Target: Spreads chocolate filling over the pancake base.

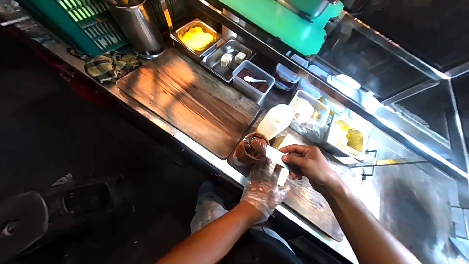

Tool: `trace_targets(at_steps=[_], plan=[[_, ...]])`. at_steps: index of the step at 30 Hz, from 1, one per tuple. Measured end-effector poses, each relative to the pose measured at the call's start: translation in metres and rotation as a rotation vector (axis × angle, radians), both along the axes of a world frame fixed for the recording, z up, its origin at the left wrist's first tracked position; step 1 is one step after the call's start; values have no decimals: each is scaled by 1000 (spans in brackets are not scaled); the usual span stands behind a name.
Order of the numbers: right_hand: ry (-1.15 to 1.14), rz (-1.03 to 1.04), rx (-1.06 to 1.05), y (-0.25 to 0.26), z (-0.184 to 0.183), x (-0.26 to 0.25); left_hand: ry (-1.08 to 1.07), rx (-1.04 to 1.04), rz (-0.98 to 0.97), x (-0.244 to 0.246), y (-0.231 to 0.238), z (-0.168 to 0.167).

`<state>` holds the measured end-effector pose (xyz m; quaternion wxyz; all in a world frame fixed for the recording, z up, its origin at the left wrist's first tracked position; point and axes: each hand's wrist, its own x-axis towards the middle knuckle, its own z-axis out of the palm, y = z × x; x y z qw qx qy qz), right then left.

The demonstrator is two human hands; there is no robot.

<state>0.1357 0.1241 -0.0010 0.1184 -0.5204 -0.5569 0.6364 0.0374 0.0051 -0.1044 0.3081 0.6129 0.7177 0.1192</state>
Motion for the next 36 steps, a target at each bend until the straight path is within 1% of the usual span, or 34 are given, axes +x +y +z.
trace_targets(at_steps=[1, 3, 5, 7, 9, 11, 12, 15, 16, 18, 22, 24, 26, 28, 29, 31, 33, 35, 36], plan=[[3, -4, 2, 0, 1, 0, -18, -38, -25, 2, 11, 0], [3, -7, 5, -1, 3, 2, -57, -38, -17, 5, 20, 2], [0, -4, 14, -2, 6, 3, -192, -50, 22, 2, 20, 4], [5, 9, 22, -3, 8, 6, -479, -24, 171, -5, 15, 2], [23, 13, 30, -4, 9, 9, -794, 16, 404, -9, 9, -4], [39, 12, 37, -3, 9, 10, -1025, 25, 591, -10, 7, -11], [43, 13, 34, -3, 10, 10, -1118, 34, 657, -9, 6, -14], [62, 11, 24, -3, 12, 8, -1265, 53, 732, -8, 4, -21], [70, 10, 18, -4, 13, 7, -1301, 51, 762, -7, 4, -23], [99, -6, -1, -4, 16, 7, -1299, 64, 783, -6, 3, -23], [192, -97, -50, -5, 30, 18, -1337, 108, 734, -9, -4, -30], [246, -142, -45, -5, 36, 33, -1289, 140, 725, -13, -10, -33], [305, -161, -26, -2, 38, 55, -1200, 172, 652, -21, -22, -38], [321, -166, -3, 1, 32, 80, -1159, 141, 630, -31, -36, -40], [301, -172, 11, 3, 26, 92, -1180, 128, 620, -36, -44, -41], [201, -174, 49, 7, 2, 110, -1253, 153, 557, -44, -60, -46], [18, -107, 177, 12, -36, 120, -1279, 191, 517, -51, -77, -55], [-344, 36, 458, 17, -71, 116, -1281, 194, 523, -56, -87, -55], [-514, 94, 583, 17, -82, 110, -1270, 186, 539, -58, -90, -53]])
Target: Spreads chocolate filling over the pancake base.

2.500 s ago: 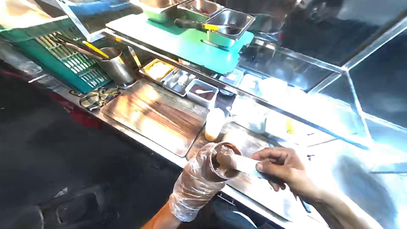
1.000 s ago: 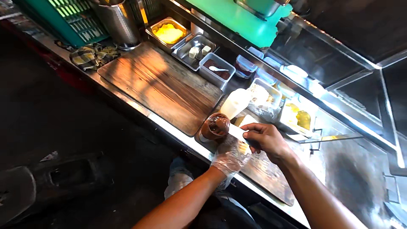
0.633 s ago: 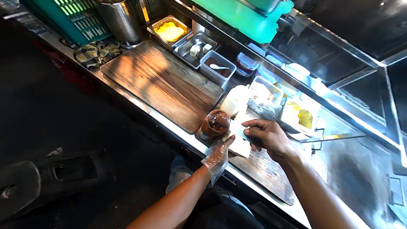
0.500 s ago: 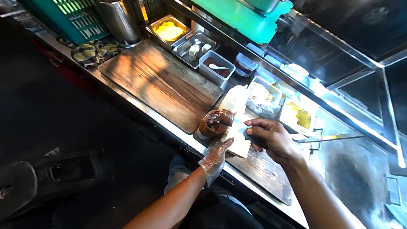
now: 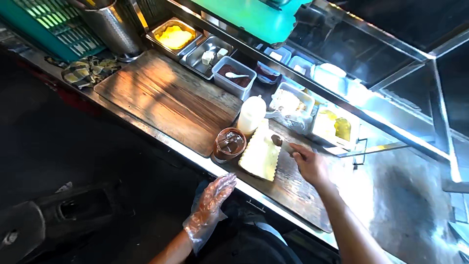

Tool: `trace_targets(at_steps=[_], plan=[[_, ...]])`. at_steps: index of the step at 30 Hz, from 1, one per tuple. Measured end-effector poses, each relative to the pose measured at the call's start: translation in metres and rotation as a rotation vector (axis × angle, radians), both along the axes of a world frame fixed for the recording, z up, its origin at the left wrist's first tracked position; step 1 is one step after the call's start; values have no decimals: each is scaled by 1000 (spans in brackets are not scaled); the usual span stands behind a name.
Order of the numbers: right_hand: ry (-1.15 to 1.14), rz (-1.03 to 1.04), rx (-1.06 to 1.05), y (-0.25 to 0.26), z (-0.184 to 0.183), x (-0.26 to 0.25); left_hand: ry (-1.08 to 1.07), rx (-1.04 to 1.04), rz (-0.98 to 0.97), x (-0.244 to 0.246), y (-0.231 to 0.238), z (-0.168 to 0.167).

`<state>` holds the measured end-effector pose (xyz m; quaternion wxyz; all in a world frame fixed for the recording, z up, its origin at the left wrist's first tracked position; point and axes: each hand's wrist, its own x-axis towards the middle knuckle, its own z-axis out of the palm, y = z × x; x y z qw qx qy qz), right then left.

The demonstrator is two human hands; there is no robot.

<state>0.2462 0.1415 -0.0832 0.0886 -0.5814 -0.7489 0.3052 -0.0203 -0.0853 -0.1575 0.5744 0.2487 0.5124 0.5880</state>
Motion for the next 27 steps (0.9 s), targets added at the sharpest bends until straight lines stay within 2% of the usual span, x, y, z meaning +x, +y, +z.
trace_targets(at_steps=[3, 6, 9, 13, 16, 19, 22, 24, 27], plan=[[-155, 125, 313, -10, -33, -9, 47, -54, 19, -6, -9, 6], [-152, 175, 403, -48, -51, -4, 140, -113, 30, -18, -19, 13], [-102, 135, 443, -78, -42, -9, 211, -178, 69, -28, -26, 21], [-96, 70, 279, -34, -43, -18, 339, -224, 7, -37, -39, 21], [-88, 150, 216, -44, -39, -15, 531, -181, -70, -47, -45, 38], [-43, 236, 347, -58, -35, -4, 552, -229, 6, -56, -57, 45], [-29, 353, 539, -6, -59, 15, 558, -322, 22, -64, -71, 34], [-23, 334, 590, 31, -80, 35, 645, -343, -38, -69, -79, 35], [9, 286, 655, 45, -87, 43, 711, -354, -22, -71, -92, 46]])
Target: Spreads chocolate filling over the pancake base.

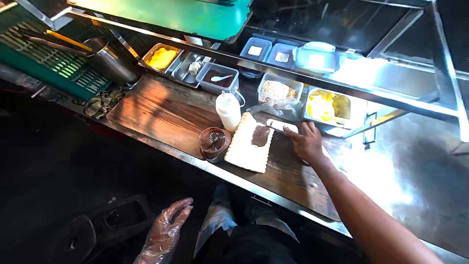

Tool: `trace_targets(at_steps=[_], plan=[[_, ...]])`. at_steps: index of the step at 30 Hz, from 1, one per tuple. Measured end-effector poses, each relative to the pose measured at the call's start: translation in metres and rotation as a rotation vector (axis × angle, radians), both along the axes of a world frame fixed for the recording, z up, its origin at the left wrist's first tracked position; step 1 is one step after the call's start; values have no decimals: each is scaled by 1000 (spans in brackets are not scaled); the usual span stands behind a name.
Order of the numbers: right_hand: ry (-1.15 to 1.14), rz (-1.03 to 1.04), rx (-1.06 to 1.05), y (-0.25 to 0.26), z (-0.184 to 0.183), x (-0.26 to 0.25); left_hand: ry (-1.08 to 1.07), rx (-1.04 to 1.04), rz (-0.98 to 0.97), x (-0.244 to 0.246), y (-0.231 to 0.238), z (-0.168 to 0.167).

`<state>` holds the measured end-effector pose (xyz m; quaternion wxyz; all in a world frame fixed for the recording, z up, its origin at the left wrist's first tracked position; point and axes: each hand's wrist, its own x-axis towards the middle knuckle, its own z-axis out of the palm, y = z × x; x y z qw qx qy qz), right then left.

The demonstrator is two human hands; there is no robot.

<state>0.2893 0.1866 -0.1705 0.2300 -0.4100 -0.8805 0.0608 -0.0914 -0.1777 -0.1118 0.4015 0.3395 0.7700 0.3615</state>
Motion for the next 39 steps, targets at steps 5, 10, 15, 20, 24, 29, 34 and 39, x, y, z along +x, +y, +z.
trace_targets(at_steps=[5, 10, 15, 20, 24, 29, 34, 39], plan=[[-61, 32, -12, 7, -5, -23, -14, -92, 102, -3, -23, -16], [-31, -40, -38, -3, -5, -10, 19, -162, 78, -8, -33, -20], [-81, -76, -36, -18, 8, -3, 42, -227, 34, -14, -26, -30], [-141, -216, -145, -28, 32, -8, 21, -227, 29, -18, -7, -42], [-344, -272, -519, -94, 92, -37, -6, -257, 60, -22, -4, -48], [-166, -385, -779, -99, 114, -44, -91, -295, 130, -21, -6, -56], [-260, -349, -552, -123, 96, -56, 46, -422, -124, -35, -3, -58], [-43, -412, -773, -114, 108, -67, -106, -285, 97, -30, 15, -57]])
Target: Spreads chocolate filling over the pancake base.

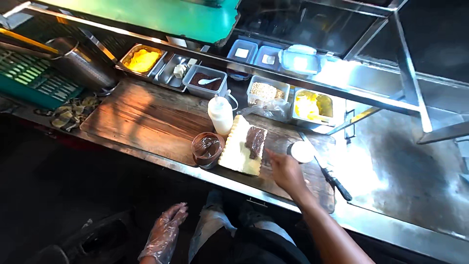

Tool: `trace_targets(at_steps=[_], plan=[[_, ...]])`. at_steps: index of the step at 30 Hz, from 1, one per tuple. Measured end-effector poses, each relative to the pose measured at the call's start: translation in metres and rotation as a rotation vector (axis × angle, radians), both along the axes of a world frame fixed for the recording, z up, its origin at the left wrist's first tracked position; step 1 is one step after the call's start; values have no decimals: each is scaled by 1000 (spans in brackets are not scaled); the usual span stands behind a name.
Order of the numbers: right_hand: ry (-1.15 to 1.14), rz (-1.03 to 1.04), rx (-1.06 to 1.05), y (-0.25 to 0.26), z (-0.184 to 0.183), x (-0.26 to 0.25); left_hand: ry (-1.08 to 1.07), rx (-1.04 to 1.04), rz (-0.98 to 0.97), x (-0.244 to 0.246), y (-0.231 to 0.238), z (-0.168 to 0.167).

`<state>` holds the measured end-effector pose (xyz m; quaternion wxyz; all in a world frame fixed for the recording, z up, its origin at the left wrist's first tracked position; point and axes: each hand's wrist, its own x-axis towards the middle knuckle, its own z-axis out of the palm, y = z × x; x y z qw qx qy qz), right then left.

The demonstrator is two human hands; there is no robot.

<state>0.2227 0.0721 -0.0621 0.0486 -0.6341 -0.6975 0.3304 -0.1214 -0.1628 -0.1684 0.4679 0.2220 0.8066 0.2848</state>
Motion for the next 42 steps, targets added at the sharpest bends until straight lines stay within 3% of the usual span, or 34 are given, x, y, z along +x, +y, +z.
trace_targets(at_steps=[2, 5, 8, 10, 13, 15, 17, 19, 21, 26, 29, 31, 34, 36, 39, 42], plan=[[-52, -26, 71, 16, -14, -11, 38, -34, -117, 3, 9, 4], [-214, 136, 72, -14, -3, -24, 72, 68, -222, 0, 30, 19], [-51, 77, -71, -23, 10, -18, -36, 336, 19, 14, 47, 37], [-7, -29, 44, -4, -9, -17, -32, 447, 111, 27, 59, 46], [-191, 35, 154, -15, -15, -25, 108, 582, -16, 38, 74, 48], [-266, 107, 54, -45, 12, -28, 224, 665, -146, 36, 95, 48], [-236, 66, -25, -53, 29, -25, 343, 644, -230, 37, 112, 50], [-176, -44, 112, -36, 12, -19, 414, 629, -272, 41, 131, 49], [-279, -38, 259, -26, -11, -15, 447, 641, -279, 49, 146, 49], [-439, -1, 156, -85, 25, -27, 228, 731, -287, 47, 178, 47], [-297, -122, 261, -51, 3, -35, 191, 811, -270, 49, 187, 43], [-335, -123, 275, -43, -16, -44, 182, 839, -290, 45, 185, 37], [-415, -103, 13, -84, 11, -66, 187, 811, -370, 33, 184, 36], [-301, -183, -93, -96, 25, -71, 200, 815, -394, 29, 183, 33], [-131, -356, 0, -60, 8, -75, 174, 805, -387, 29, 183, 34], [-367, -219, 67, -67, -1, -91, 158, 808, -350, 32, 187, 33]])
